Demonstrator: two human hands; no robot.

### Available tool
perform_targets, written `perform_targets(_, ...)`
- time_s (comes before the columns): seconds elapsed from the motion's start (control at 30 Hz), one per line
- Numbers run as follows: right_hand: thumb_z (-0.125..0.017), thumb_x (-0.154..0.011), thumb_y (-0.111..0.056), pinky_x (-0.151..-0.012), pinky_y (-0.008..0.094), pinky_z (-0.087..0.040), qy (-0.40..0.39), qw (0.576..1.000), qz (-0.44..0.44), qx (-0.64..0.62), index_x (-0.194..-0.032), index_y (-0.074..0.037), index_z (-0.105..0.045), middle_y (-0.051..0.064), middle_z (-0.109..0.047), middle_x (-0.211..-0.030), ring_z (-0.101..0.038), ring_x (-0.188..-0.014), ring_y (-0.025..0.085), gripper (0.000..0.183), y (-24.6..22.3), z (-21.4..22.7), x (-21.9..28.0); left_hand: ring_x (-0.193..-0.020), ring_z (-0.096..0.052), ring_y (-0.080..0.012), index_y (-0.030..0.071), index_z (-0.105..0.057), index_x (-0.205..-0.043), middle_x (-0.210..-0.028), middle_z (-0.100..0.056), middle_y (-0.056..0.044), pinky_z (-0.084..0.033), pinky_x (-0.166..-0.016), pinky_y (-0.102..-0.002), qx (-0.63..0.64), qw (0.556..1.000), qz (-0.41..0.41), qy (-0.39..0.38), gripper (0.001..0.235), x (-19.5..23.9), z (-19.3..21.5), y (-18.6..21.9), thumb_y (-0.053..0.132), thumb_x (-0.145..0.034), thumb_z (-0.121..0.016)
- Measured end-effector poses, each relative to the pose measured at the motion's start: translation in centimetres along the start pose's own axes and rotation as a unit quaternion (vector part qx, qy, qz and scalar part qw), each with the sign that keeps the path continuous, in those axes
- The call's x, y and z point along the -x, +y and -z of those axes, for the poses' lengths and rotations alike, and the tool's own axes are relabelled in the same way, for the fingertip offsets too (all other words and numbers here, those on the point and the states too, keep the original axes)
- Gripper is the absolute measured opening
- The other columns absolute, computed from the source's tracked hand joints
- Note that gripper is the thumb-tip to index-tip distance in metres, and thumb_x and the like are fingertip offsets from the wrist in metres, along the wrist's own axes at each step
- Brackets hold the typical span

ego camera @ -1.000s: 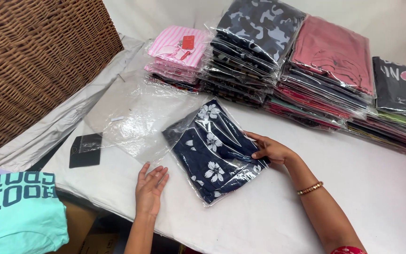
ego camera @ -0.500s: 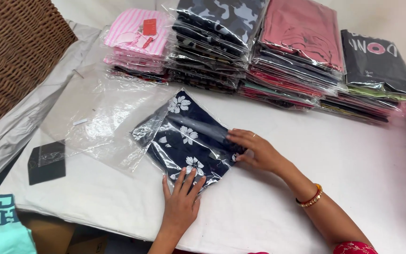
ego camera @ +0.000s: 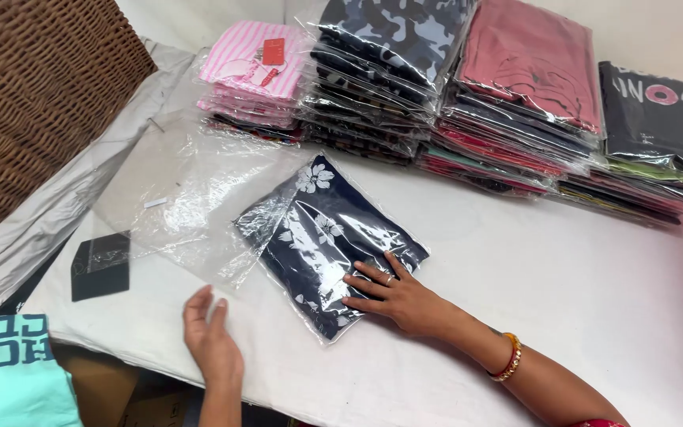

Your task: The person folds a navy blue floral shirt on a white table, buttoning it and aligning the edges before placing it into a clear plastic bag. They then move the packaged shirt aside and pick up a light blue t-shirt to begin folding it.

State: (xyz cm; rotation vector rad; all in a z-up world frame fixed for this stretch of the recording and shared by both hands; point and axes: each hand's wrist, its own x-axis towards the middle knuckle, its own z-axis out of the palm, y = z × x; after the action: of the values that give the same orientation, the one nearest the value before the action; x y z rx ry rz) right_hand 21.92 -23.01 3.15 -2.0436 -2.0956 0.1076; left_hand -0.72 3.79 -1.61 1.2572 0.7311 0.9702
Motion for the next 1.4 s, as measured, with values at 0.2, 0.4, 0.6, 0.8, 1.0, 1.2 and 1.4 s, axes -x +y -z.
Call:
perform_targets(0.2,-0.065,-0.090,-0.014,-0.120,0.066,-0.006,-0.017,0.999,0.004,-0.039,-0.150,-0.028,-0.045,0.001,-0.032,-0.163,-0.020,-0.153,0.028,0.064,0.6,-0.4,0.0,-0.126,-0.042,-0.0174,0.020,-0.050,-0.144,-0.130,-0.045,-0.004,-0.031,-0.119,-0.049,0.203,0.968,0.076,0.130,0.054,-9.7,3.5,0.0,0.002,-0.094,-0.059)
perform_targets(0.4,-0.069,-0.091,-0.019,-0.119,0.064,-0.011,0.033,0.999,0.023,-0.015,-0.151,-0.025,-0.046,0.000,-0.037,-0.161,-0.025,-0.151,0.026,0.064,1.6,-1.4,0.0,-0.136,-0.044,-0.0287,0.021,-0.054,-0.146,-0.140,-0.049,-0.009,-0.040,-0.110,-0.053,0.250,0.951,0.123,0.134,0.059,-16.6,2.9,0.0,0.004,-0.090,-0.058)
perform_targets(0.6,-0.068,-0.091,-0.016,-0.120,0.062,-0.011,-0.036,0.998,-0.007,-0.042,-0.151,-0.027,-0.045,-0.001,-0.034,-0.162,-0.024,-0.152,0.025,0.065,2.1,-0.3,-0.1,-0.113,-0.065,-0.0289,0.011,-0.056,-0.145,-0.139,-0.056,-0.007,-0.052,-0.099,-0.048,0.271,0.942,0.123,0.154,0.055,-21.7,2.2,-3.2,0.002,-0.091,-0.062)
perform_targets(0.8,-0.056,-0.098,-0.018,-0.121,0.062,-0.009,-0.041,0.999,0.000,0.020,-0.153,-0.033,-0.042,-0.003,-0.031,-0.165,-0.022,-0.152,0.023,0.060,3.3,-1.3,-0.1,-0.100,-0.069,-0.0181,0.008,-0.050,-0.150,-0.147,-0.056,-0.007,-0.058,-0.090,-0.035,0.256,0.940,-0.066,0.217,0.060,-21.0,-0.5,1.3,-0.004,-0.092,-0.058)
perform_targets(1.0,-0.048,-0.099,-0.021,-0.120,0.064,-0.007,0.003,0.992,0.042,0.118,-0.156,-0.036,-0.037,-0.004,-0.029,-0.165,-0.018,-0.153,0.023,0.060,5.4,-1.5,-1.0,-0.097,-0.063,-0.0132,0.000,-0.044,-0.159,-0.158,-0.052,-0.015,-0.057,-0.088,-0.027,0.184,0.921,-0.272,0.209,0.063,-19.0,0.5,3.4,-0.007,-0.099,-0.060)
perform_targets(1.2,-0.049,-0.099,-0.026,-0.122,0.063,-0.009,-0.007,0.993,0.065,0.101,-0.156,-0.038,-0.034,-0.005,-0.027,-0.166,-0.018,-0.154,0.022,0.060,7.9,-1.7,-3.8,-0.128,-0.043,-0.0240,0.004,-0.025,-0.168,-0.172,-0.028,-0.016,-0.047,-0.105,-0.036,0.011,0.842,-0.430,0.326,0.072,-16.8,2.8,4.8,0.009,-0.108,-0.064)
perform_targets(1.4,-0.049,-0.099,-0.024,-0.122,0.064,-0.013,-0.014,0.987,0.114,0.117,-0.158,-0.038,-0.032,-0.005,-0.026,-0.167,-0.019,-0.155,0.023,0.063,9.7,-1.4,-9.0,-0.162,-0.016,-0.0220,0.011,-0.006,-0.169,-0.177,-0.006,-0.008,-0.039,-0.129,-0.038,-0.113,0.810,-0.448,0.361,0.077,-16.2,3.8,4.7,0.029,-0.119,-0.062)
